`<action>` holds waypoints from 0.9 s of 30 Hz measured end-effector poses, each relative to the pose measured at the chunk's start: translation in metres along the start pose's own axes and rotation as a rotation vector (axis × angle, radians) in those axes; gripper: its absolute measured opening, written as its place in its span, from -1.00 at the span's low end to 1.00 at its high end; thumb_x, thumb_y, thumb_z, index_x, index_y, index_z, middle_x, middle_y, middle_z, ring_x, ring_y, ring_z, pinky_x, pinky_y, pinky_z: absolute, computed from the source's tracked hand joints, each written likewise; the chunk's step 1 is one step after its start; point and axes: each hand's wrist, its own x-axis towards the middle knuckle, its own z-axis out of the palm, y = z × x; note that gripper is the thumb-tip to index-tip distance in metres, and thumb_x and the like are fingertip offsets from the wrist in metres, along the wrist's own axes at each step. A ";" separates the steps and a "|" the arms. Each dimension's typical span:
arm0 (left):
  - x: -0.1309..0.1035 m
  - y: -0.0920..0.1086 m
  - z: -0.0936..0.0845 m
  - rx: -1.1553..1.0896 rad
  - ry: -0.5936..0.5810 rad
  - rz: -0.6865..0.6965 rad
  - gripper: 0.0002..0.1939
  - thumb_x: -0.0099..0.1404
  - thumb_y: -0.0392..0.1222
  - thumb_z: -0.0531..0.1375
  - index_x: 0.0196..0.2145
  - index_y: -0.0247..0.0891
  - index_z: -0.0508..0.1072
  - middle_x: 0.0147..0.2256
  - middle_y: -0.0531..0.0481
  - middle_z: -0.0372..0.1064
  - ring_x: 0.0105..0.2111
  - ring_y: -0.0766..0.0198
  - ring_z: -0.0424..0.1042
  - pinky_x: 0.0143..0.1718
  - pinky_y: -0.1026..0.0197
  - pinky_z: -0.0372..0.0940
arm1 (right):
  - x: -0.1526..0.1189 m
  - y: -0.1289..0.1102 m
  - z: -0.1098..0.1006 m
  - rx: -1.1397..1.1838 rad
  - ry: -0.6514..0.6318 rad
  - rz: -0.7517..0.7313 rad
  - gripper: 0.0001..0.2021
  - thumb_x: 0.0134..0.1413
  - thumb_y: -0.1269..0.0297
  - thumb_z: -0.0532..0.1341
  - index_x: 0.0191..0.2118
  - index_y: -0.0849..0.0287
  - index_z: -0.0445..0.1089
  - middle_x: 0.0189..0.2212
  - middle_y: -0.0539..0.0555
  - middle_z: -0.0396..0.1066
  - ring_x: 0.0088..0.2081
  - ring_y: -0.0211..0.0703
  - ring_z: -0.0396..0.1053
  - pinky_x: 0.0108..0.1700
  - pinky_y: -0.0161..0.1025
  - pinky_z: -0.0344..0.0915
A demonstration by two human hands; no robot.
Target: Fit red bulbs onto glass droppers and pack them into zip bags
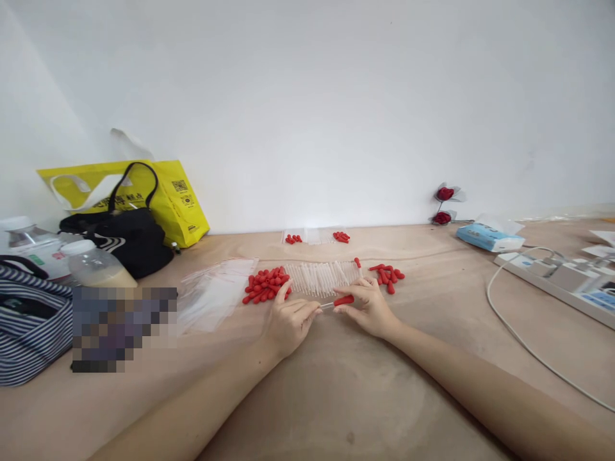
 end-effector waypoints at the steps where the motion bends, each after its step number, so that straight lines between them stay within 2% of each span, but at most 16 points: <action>1: 0.000 0.000 0.000 -0.006 0.005 -0.007 -0.86 0.24 -0.29 0.06 -0.38 -0.25 0.42 -0.48 0.09 0.48 -0.52 0.37 0.43 0.09 -0.08 -0.05 | 0.000 0.000 0.000 0.068 0.004 0.052 -0.68 -0.15 0.12 0.26 -0.21 0.09 0.36 -0.41 0.04 0.45 -0.28 -0.12 0.30 -0.07 -0.02 0.01; 3: 0.001 0.000 0.001 -0.018 0.011 -0.023 -0.86 0.24 -0.28 0.06 -0.38 -0.24 0.42 -0.46 0.09 0.48 -0.51 0.37 0.43 0.09 -0.07 -0.04 | 0.000 -0.002 0.002 0.248 0.015 0.150 -0.66 -0.18 0.10 0.27 -0.23 0.12 0.34 -0.35 0.06 0.43 -0.24 -0.11 0.31 -0.10 -0.06 0.11; 6: 0.001 0.000 0.000 -0.043 -0.008 -0.033 -0.87 0.23 -0.27 0.07 -0.36 -0.24 0.42 -0.45 0.09 0.48 -0.49 0.37 0.44 0.10 -0.05 -0.05 | 0.002 -0.006 0.008 0.497 0.026 0.255 -0.72 -0.13 0.09 0.23 -0.30 0.16 0.31 -0.38 0.06 0.40 -0.29 -0.17 0.33 -0.18 -0.16 0.21; 8: 0.001 0.000 -0.002 -0.061 -0.036 -0.036 -0.86 0.22 -0.24 0.08 -0.29 -0.24 0.41 -0.40 0.05 0.49 -0.42 0.33 0.45 0.11 -0.06 -0.08 | 0.007 -0.005 0.011 0.591 0.052 0.298 -0.70 -0.10 0.08 0.19 -0.25 0.15 0.27 -0.42 0.03 0.37 -0.35 -0.21 0.32 -0.24 -0.21 0.23; 11: 0.002 -0.001 -0.004 -0.072 -0.087 -0.070 -0.72 0.20 -0.18 0.09 -0.11 -0.25 0.33 -0.26 -0.04 0.46 -0.25 0.23 0.42 0.11 -0.08 -0.11 | 0.022 0.008 0.003 0.629 0.187 0.324 -0.63 -0.07 0.05 0.15 -0.15 0.12 0.17 -0.45 -0.02 0.32 -0.39 -0.25 0.31 -0.33 -0.27 0.23; 13: 0.001 -0.002 -0.004 -0.067 -0.121 -0.107 -0.65 0.21 -0.16 0.07 -0.04 -0.26 0.27 -0.23 -0.07 0.44 -0.20 0.21 0.40 0.10 -0.08 -0.10 | 0.034 0.026 -0.012 0.531 0.252 0.350 -0.62 -0.07 0.04 0.13 -0.15 0.12 0.15 -0.48 -0.04 0.31 -0.40 -0.25 0.31 -0.35 -0.29 0.22; 17: 0.000 -0.003 0.000 -0.029 -0.182 -0.149 -0.70 0.21 -0.14 0.05 -0.10 -0.23 0.31 -0.27 -0.05 0.45 -0.22 0.18 0.39 0.05 -0.09 -0.02 | 0.052 0.062 -0.048 0.013 0.110 0.515 -0.69 0.01 0.09 0.04 -0.17 0.14 0.25 -0.50 0.00 0.35 -0.42 -0.21 0.32 -0.37 -0.28 0.18; 19: -0.001 -0.003 0.002 -0.013 -0.201 -0.155 -0.73 0.21 -0.14 0.05 -0.14 -0.22 0.34 -0.28 -0.05 0.45 -0.23 0.17 0.38 0.01 -0.08 0.01 | 0.057 0.072 -0.055 -0.299 0.052 0.575 -0.69 0.03 0.11 0.01 -0.14 0.11 0.28 -0.42 0.03 0.40 -0.34 -0.17 0.34 -0.31 -0.24 0.15; 22: -0.002 -0.004 0.003 -0.014 -0.205 -0.164 -0.75 0.21 -0.15 0.05 -0.16 -0.22 0.35 -0.28 -0.04 0.45 -0.24 0.18 0.39 -0.01 -0.08 0.04 | 0.060 0.075 -0.048 -0.551 -0.023 0.615 -0.68 0.04 0.12 0.00 -0.12 0.08 0.30 -0.30 0.05 0.43 -0.21 -0.10 0.33 -0.20 -0.17 0.09; 27: -0.001 -0.004 0.001 -0.029 -0.216 -0.173 -0.78 0.21 -0.16 0.06 -0.19 -0.21 0.37 -0.27 -0.01 0.45 -0.25 0.19 0.39 -0.03 -0.06 0.05 | 0.067 0.074 -0.025 -0.621 -0.071 0.628 -0.65 0.02 0.10 0.02 -0.12 0.13 0.32 -0.33 0.12 0.45 -0.15 0.00 0.30 -0.10 -0.06 -0.04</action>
